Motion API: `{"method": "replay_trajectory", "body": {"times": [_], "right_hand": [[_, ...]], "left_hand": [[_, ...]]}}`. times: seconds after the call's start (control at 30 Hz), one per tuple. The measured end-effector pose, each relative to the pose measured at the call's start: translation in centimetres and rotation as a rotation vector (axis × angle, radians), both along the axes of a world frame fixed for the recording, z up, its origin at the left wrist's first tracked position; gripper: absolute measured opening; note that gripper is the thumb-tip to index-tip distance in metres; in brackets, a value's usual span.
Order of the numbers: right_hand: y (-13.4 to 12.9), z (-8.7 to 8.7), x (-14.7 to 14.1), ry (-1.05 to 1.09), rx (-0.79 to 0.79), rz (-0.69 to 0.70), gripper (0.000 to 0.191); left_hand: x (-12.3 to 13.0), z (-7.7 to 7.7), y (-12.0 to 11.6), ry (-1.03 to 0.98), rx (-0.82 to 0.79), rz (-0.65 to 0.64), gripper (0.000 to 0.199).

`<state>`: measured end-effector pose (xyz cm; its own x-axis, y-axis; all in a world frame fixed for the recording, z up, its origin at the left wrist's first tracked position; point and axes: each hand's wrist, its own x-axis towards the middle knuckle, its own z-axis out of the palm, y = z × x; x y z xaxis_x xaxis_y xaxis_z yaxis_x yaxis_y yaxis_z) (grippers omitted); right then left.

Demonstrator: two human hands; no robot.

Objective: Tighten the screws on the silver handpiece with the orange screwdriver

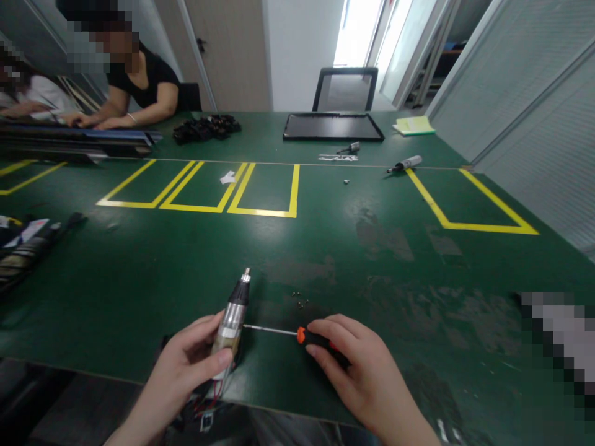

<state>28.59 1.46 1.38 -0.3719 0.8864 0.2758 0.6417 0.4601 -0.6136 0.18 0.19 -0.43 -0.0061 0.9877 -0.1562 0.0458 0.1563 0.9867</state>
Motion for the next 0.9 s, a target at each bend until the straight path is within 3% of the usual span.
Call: {"method": "replay_trajectory", "body": {"times": [0.33,0.57,0.9], "right_hand": [[0.15,0.08,0.08,-0.027,0.043,-0.046,0.015],[0.38,-0.41,0.08,-0.011,0.165,-0.05,0.013],[0.01,0.0,-0.05,-0.046,0.055,-0.079,0.022]], "left_hand": [[-0.08,-0.04,-0.16,-0.007,0.005,0.003,0.038],[0.13,0.29,-0.02,-0.006,0.0,0.014,0.039],[0.01,0.09,0.01,0.006,0.019,-0.002,0.037]]}}
